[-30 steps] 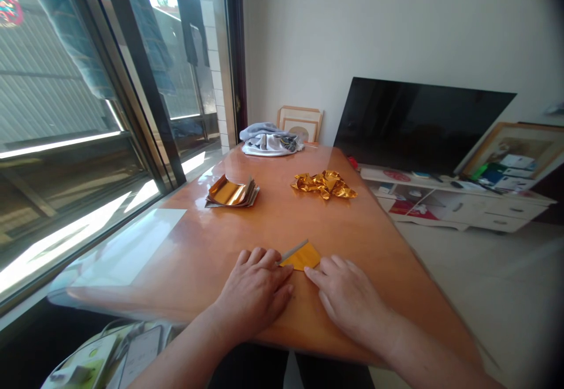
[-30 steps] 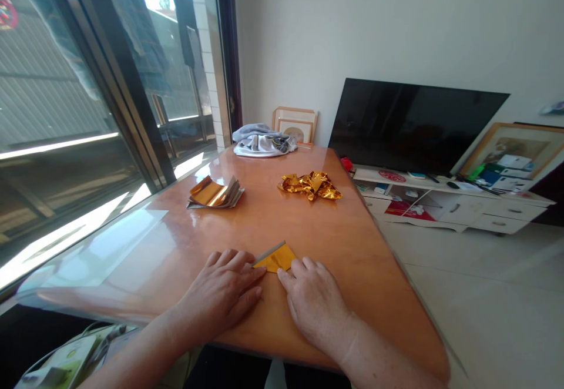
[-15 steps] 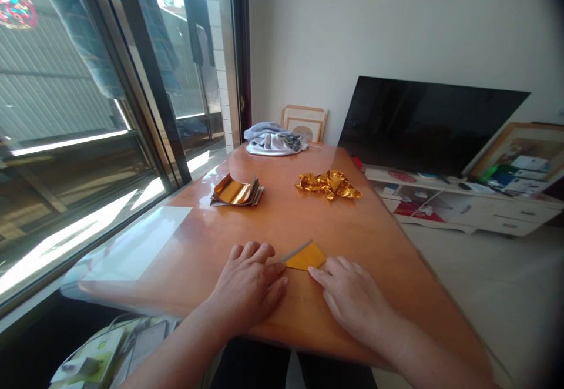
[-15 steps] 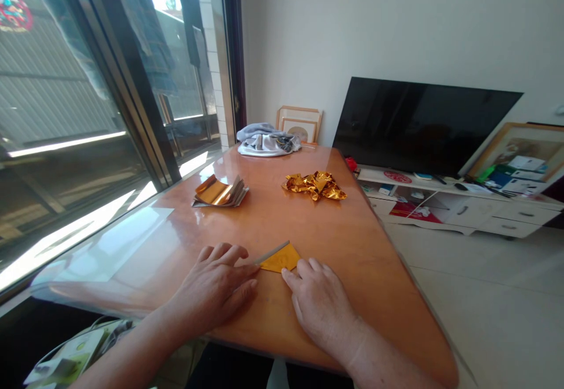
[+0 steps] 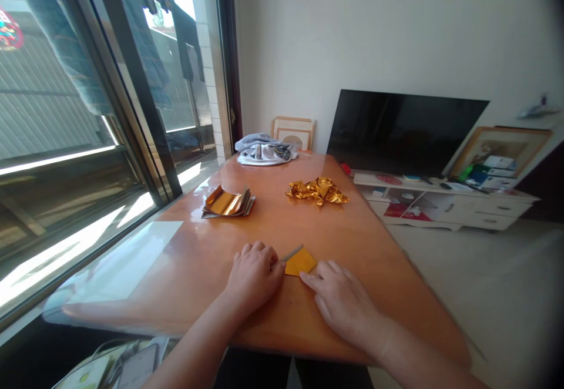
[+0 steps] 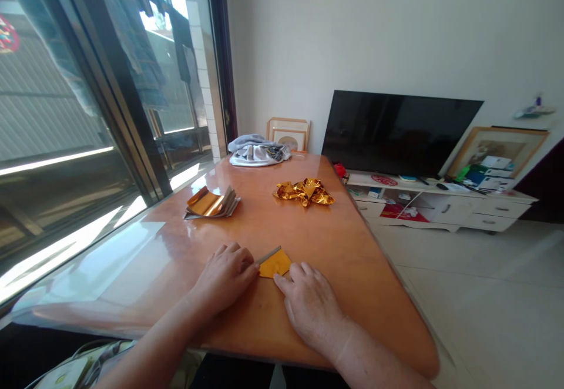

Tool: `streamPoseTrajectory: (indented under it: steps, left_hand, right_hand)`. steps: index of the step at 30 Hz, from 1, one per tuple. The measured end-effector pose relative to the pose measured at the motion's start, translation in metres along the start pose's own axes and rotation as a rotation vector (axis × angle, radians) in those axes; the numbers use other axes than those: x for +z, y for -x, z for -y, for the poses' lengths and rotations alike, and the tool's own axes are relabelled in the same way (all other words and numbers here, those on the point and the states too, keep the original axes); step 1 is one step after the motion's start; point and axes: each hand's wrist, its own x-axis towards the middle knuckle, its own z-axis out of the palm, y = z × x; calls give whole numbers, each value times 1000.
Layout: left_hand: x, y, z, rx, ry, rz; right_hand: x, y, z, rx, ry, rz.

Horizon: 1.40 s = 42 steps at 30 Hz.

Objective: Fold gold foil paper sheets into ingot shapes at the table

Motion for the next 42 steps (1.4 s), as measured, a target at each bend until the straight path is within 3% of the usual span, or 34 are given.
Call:
streamPoseTrajectory:
  steps: [7,15,20,23,26,30,33,37,39,42]
  left_hand:
    - [9,-10,3,-1,98,51]
    - [4,-8,-4,-8,131,85]
    - [1,-13,4,21,287,108]
    - [-8,-16,10,110,388,186]
    - [-21,-19,12,238,445,273]
    - [-27,-26,13,313,436,320]
    - [-20,-30,13,257,371,214]
    - [-10,-22,7,234,274,-106]
    - [-8,-13,1,269,279,-112]
    - [-6,1,-8,349,282,7]
  right_hand:
    - [5,1,-2,20,-8,-23]
    - [6,5,-5,19,-83,-82]
    - [2,3,-18,156,-219,-260]
    - [0,-3,-26,184,-317,-364]
    - [4,-12,-31,183,-505,-342]
    - [11,-24,-31,193,-761,-172]
    - [16,-29,-29,186,-877,-93]
    - [20,-30,-28,275,-920,-114]
    - [22,-30,-28,329,-887,-128]
    - [25,-29,-30,371,-827,-158]
